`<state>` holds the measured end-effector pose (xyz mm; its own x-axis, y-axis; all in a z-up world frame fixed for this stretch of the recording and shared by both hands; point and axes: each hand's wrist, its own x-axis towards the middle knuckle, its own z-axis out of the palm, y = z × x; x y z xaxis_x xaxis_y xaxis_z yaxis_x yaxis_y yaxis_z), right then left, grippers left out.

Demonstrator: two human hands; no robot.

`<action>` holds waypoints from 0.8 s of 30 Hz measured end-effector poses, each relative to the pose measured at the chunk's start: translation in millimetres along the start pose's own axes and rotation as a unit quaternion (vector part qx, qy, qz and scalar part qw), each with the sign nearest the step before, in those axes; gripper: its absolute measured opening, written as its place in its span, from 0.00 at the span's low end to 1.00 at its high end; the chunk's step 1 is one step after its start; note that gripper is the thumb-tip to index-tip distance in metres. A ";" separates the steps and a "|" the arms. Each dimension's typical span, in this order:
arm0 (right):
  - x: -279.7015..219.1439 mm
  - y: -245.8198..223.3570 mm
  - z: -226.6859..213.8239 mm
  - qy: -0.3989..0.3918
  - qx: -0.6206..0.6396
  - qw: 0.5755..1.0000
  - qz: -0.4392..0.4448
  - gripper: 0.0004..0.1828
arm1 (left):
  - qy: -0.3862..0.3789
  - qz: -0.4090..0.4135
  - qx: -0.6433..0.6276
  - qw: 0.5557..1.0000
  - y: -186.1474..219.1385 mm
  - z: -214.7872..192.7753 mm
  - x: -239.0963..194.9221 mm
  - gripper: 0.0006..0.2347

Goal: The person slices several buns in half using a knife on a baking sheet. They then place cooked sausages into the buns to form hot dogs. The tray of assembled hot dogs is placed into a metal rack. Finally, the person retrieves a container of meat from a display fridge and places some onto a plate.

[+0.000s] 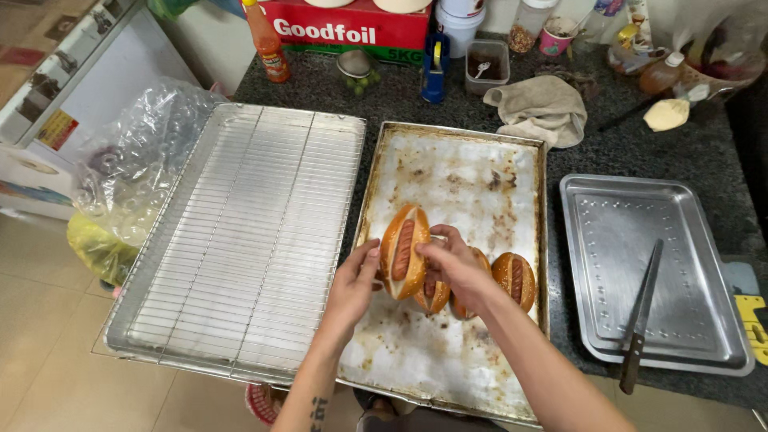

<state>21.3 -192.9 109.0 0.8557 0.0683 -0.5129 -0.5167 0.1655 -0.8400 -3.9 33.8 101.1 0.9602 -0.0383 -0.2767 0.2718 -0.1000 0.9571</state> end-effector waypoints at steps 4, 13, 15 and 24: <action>22.2 20.7 -2.4 0.002 -0.187 0.982 -0.031 0.35 | -0.024 -0.051 -0.016 0.998 -29.5 0.6 13.6 0.26; 88.0 52.3 14.1 0.070 -0.608 0.790 -0.035 0.34 | -0.029 -0.061 0.038 0.997 -109.9 -4.5 64.6 0.28; 88.1 53.4 19.6 0.055 -0.631 0.774 -0.001 0.33 | -0.044 -0.066 0.025 0.997 -125.1 -3.1 72.8 0.28; 42.4 23.2 -3.8 0.178 -0.462 0.862 -0.110 0.23 | 0.021 0.041 0.202 0.978 -88.2 -25.4 41.8 0.19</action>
<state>45.4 -189.9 67.0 0.9581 -0.1980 -0.2072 -0.2852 -0.7290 -0.6222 13.9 66.3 7.3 0.9819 -0.0237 -0.1881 0.1535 -0.4828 0.8622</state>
